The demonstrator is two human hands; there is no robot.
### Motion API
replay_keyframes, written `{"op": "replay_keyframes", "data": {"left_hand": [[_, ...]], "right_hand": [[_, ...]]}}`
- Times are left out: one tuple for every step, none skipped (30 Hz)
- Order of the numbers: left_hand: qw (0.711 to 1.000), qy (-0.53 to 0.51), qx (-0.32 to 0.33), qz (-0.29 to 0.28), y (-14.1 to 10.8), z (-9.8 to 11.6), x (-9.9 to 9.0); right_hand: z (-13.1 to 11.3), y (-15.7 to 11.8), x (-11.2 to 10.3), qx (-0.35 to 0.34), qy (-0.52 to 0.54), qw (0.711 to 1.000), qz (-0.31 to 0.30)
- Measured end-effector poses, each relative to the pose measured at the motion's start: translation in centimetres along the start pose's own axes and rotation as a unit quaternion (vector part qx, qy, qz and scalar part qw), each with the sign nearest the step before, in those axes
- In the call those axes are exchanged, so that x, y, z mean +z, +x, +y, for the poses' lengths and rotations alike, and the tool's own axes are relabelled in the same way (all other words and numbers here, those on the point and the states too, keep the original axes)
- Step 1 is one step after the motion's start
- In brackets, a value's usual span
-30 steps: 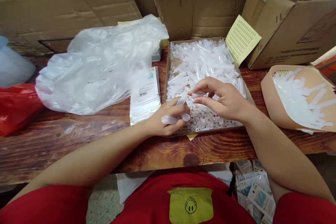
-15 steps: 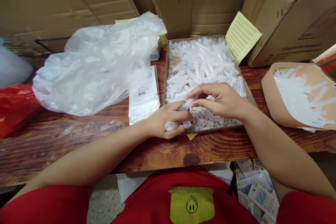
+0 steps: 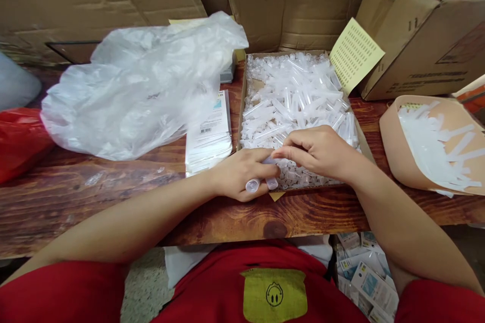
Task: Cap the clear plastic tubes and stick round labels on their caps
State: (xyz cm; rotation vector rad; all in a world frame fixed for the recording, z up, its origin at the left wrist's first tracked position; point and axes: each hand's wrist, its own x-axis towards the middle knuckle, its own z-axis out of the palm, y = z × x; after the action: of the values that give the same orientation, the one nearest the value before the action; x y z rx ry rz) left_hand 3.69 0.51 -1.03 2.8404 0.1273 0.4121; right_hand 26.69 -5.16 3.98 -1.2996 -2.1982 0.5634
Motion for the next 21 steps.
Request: {"op": "replay_keyframes", "data": {"left_hand": [[1.0,0.001,-0.002,-0.005,0.01,0.03,-0.03],[1.0,0.001,-0.003,-0.008,0.01,0.06,-0.06],[1.0,0.0,-0.004,-0.01,0.02,0.08,-0.08],[1.0,-0.001,-0.005,-0.011,0.03,0.09,-0.09],[1.0,-0.001,-0.007,-0.012,0.05,0.09,-0.08],[1.0,-0.001,-0.009,-0.013,0.06,0.08,-0.05],[1.0,-0.001,-0.01,-0.014,0.08,0.07,-0.02],[1.0,-0.002,-0.008,-0.012,0.09,0.06,0.01],[1.0,-0.002,-0.006,-0.009,0.11,0.05,0.03],[1.0,-0.003,-0.003,-0.006,0.12,0.05,0.04],[1.0,-0.003,-0.002,-0.004,0.14,0.06,0.05],[1.0,-0.003,-0.002,-0.003,0.16,0.08,0.04],[1.0,-0.003,-0.005,-0.006,0.18,0.11,0.02],[1.0,-0.002,-0.006,-0.009,0.2,0.14,0.01],[1.0,-0.002,-0.006,-0.014,0.23,0.17,0.0],[1.0,-0.001,-0.005,-0.016,0.25,0.2,0.0],[1.0,-0.001,-0.003,-0.015,0.27,0.21,0.01],[1.0,-0.003,0.0,-0.012,0.28,0.21,0.03],[1.0,-0.004,0.003,-0.007,0.28,0.21,0.04],[1.0,-0.006,0.005,-0.003,0.29,0.2,0.04],[1.0,-0.008,0.006,-0.002,0.29,0.19,0.03]], "right_hand": [[-0.05,0.01,0.1,0.006,-0.015,1.0,-0.002],[-0.08,0.0,0.16,0.01,-0.023,1.0,-0.002],[-0.11,-0.04,0.16,0.011,-0.022,1.0,0.002],[-0.14,-0.08,0.13,0.01,-0.013,1.0,0.005],[-0.17,-0.13,0.08,0.007,0.004,1.0,0.004],[-0.2,-0.17,0.03,0.003,0.023,1.0,0.0],[-0.22,-0.21,0.0,0.0,0.04,0.999,-0.01],[-0.24,-0.23,0.01,-0.001,0.049,0.999,-0.022],[-0.26,-0.23,0.04,0.003,0.05,0.998,-0.034],[-0.28,-0.22,0.1,0.009,0.043,0.998,-0.039],[-0.31,-0.2,0.16,0.014,0.035,0.999,-0.037],[-0.34,-0.19,0.21,0.016,0.03,0.999,-0.03],[-0.38,-0.18,0.24,0.014,0.031,0.999,-0.02],[-0.43,-0.18,0.24,0.01,0.036,0.999,-0.014],[-0.48,-0.18,0.22,0.009,0.039,0.999,-0.013],[-0.54,-0.19,0.19,0.012,0.039,0.999,-0.017],[-0.59,-0.19,0.17,0.018,0.035,0.999,-0.021],[-0.63,-0.18,0.15,0.024,0.03,0.999,-0.023],[-0.65,-0.17,0.14,0.025,0.028,0.999,-0.02],[-0.67,-0.16,0.15,0.02,0.032,0.999,-0.013],[-0.66,-0.15,0.17,0.011,0.037,0.999,-0.008]]}}
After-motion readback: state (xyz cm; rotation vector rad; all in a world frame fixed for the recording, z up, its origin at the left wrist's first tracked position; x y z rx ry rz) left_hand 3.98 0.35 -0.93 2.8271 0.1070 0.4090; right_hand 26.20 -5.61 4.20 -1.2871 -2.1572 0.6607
